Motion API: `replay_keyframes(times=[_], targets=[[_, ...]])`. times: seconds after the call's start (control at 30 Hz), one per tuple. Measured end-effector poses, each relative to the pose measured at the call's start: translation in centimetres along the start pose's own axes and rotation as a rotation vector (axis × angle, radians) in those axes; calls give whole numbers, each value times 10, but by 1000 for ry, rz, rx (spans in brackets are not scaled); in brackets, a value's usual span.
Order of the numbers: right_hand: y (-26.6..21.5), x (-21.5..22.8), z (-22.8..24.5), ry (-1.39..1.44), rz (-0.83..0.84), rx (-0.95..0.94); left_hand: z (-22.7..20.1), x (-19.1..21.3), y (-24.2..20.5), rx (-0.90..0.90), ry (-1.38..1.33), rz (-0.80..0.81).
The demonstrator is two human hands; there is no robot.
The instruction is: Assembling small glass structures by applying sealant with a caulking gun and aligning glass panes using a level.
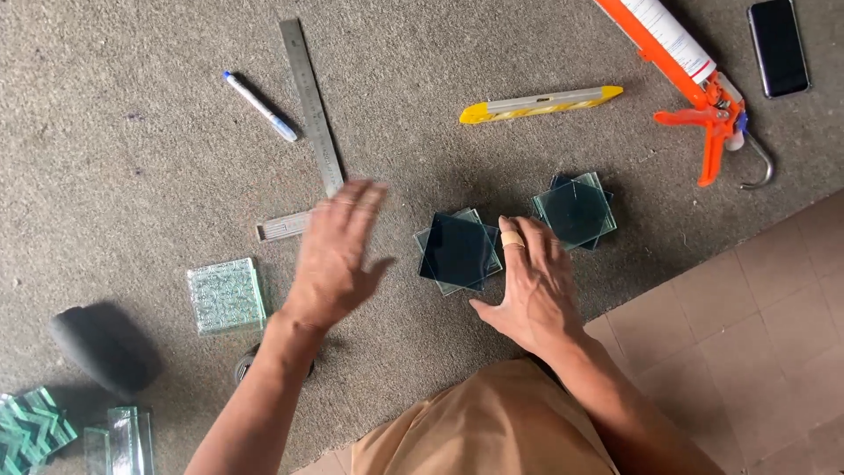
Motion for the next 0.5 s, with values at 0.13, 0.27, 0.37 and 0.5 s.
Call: replay_keyframes(times=[0.13, 0.27, 0.37, 0.5], targets=[[3, -6, -1, -17, -23, 19, -37, -21, 8, -296, 70, 308], [4, -5, -2, -30, -47, 27, -49, -27, 16, -413, 232, 319], [7, -9, -4, -43, -72, 44, -50, -29, 20, -438, 251, 325], [10, -14, -5, -41, -83, 69, -51, -33, 20, -451, 265, 323]])
Point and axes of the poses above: each hand's wrist, its own y-axis towards the middle knuckle, its own x-axis out of the back of the hand, z = x × y, the point moved 4 cm from there along y, towards the middle knuckle, and after that the axes turned 8 degrees about z, right-handed, at the moved point
